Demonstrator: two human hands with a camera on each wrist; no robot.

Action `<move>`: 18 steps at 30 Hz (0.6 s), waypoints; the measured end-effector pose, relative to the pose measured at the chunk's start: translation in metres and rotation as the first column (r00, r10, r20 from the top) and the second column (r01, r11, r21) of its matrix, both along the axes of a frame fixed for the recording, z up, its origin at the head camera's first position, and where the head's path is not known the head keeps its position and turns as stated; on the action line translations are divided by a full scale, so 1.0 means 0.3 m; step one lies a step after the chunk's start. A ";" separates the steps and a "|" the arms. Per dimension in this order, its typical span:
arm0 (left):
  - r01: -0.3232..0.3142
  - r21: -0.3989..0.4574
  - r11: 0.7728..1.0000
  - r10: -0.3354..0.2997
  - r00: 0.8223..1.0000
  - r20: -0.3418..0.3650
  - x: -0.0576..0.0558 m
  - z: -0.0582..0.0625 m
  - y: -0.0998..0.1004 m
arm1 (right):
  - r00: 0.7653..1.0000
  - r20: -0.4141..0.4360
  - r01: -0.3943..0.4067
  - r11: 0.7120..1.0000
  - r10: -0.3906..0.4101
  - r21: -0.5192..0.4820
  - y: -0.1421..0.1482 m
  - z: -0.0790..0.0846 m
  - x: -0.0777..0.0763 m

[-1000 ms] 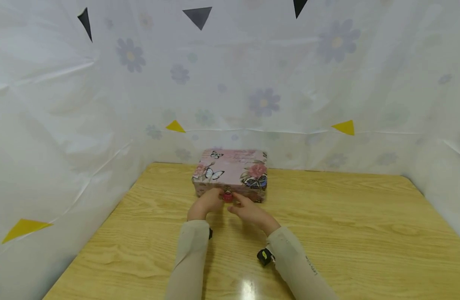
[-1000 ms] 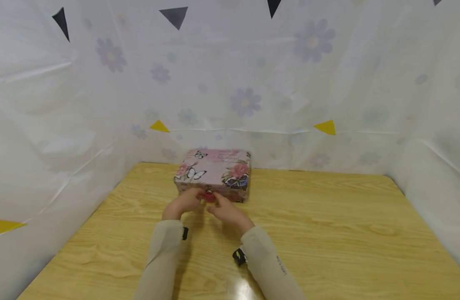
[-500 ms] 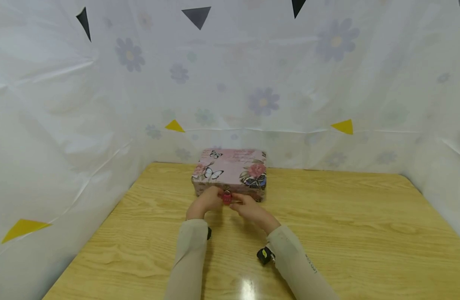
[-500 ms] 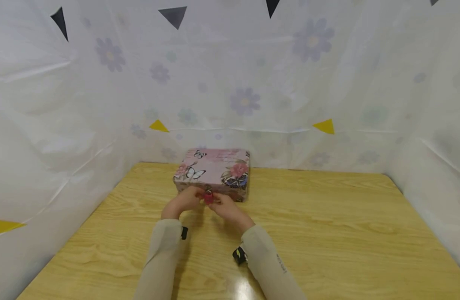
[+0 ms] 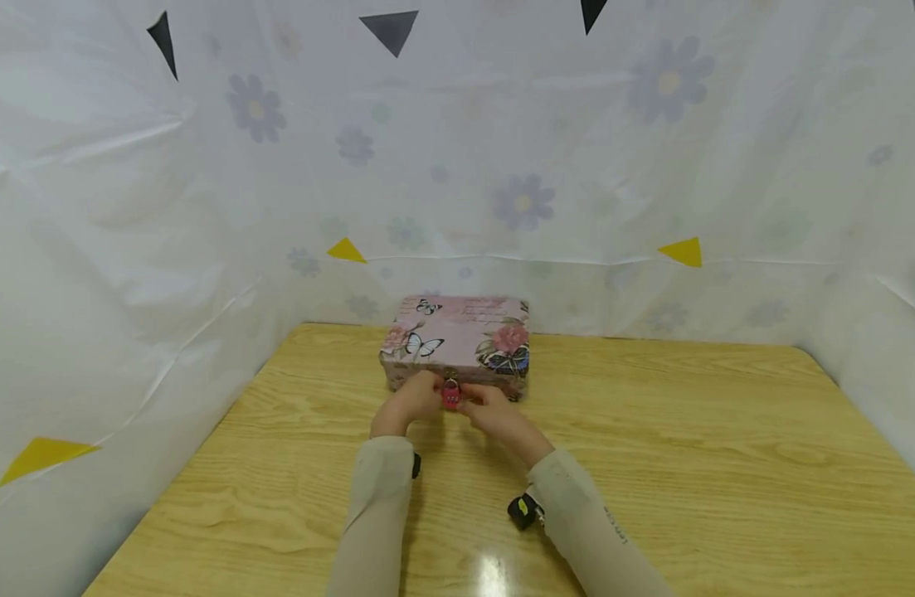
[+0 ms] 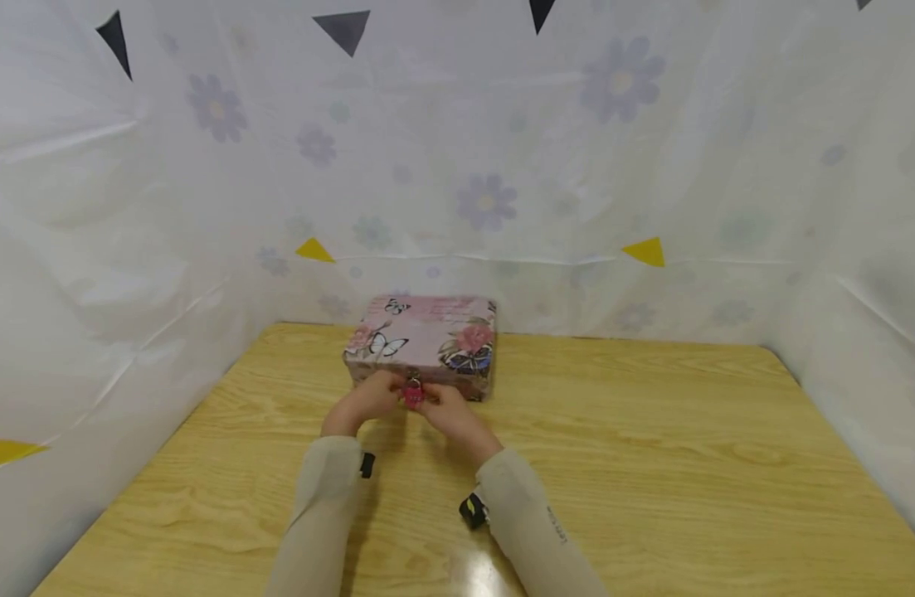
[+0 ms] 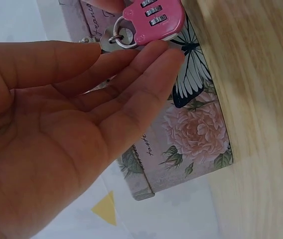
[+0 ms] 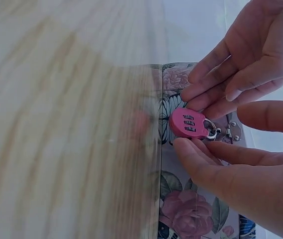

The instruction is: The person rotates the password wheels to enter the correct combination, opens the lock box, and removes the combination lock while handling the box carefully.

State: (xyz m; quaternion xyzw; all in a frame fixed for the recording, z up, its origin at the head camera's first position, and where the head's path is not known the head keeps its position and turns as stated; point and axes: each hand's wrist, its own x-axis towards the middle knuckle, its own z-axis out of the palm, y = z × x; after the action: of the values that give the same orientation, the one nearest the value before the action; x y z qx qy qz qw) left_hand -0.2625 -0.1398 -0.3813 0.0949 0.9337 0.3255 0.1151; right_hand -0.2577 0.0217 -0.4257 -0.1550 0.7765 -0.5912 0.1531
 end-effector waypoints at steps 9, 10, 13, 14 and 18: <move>0.010 -0.001 1.000 -0.010 0.999 -0.031 -0.005 -0.004 0.001 | 0.998 -0.049 0.030 1.000 -0.030 0.006 -0.011 0.006 0.002; 0.008 -0.002 1.000 -0.008 1.000 -0.029 -0.004 -0.004 0.002 | 0.998 -0.048 0.036 0.999 -0.036 0.005 -0.012 0.007 0.003; 0.002 -0.009 1.000 -0.002 1.000 -0.030 -0.005 -0.006 0.002 | 0.998 -0.039 0.055 0.998 -0.055 0.000 -0.013 0.007 0.004; 0.002 -0.011 1.000 -0.002 0.999 -0.032 -0.006 -0.006 0.002 | 0.997 -0.033 0.063 0.998 -0.063 -0.003 -0.014 0.007 0.005; 0.000 -0.016 1.000 -0.001 0.999 -0.038 -0.009 -0.011 0.001 | 0.997 -0.021 0.069 0.998 -0.070 -0.003 -0.017 0.002 0.002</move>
State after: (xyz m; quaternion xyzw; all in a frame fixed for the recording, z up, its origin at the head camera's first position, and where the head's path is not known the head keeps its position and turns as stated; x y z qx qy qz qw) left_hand -0.2651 -0.1396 -0.3847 0.1005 0.9383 0.3160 0.0981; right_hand -0.2571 0.0166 -0.4249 -0.1342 0.7824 -0.5954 0.1243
